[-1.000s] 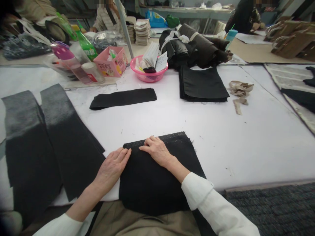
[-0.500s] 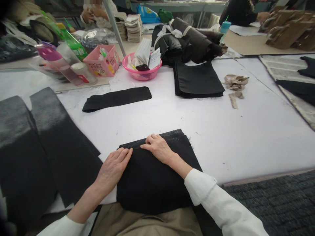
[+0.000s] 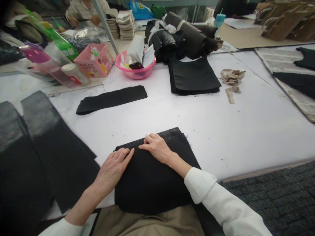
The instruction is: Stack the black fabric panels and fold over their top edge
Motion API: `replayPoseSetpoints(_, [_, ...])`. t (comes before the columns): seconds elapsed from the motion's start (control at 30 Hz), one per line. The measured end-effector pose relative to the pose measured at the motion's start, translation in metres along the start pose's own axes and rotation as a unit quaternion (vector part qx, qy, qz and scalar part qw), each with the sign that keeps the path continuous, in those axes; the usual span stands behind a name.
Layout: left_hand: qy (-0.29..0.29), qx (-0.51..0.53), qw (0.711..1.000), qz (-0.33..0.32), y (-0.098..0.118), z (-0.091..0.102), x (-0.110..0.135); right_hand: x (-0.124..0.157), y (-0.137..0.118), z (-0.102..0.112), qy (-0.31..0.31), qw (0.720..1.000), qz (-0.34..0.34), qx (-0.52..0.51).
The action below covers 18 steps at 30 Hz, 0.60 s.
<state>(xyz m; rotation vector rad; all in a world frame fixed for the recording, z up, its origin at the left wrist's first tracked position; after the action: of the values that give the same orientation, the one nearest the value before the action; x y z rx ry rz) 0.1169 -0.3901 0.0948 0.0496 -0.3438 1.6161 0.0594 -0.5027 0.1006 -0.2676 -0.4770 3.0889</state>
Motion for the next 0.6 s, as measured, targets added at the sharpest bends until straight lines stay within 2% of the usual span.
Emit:
replayPoseSetpoints(0.27, [-0.025, -0.025, 0.999, -0.029, 0.01, 0.005, -0.008, 0.006, 0.005, 0.002, -0.003, 1.0, -0.01, 0.006])
replayPoseSetpoints(0.6, [-0.026, 0.041, 0.998, -0.048, 0.011, 0.007, -0.022, 0.018, 0.019, 0.013, -0.008, 1.0, -0.005, -0.001])
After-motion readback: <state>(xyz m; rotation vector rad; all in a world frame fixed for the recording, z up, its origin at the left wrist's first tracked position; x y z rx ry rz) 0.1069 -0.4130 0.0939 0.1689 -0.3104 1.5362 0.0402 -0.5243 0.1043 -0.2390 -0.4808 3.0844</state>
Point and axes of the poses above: each hand's wrist, its own x-axis away from the middle knuckle, its own z-axis out of the back of the hand, y = z × x, the point moved 9 cm from there along -x, towards the middle knuckle, and after that the axes turned 12 degrees about -y, right-handed, at the moved point
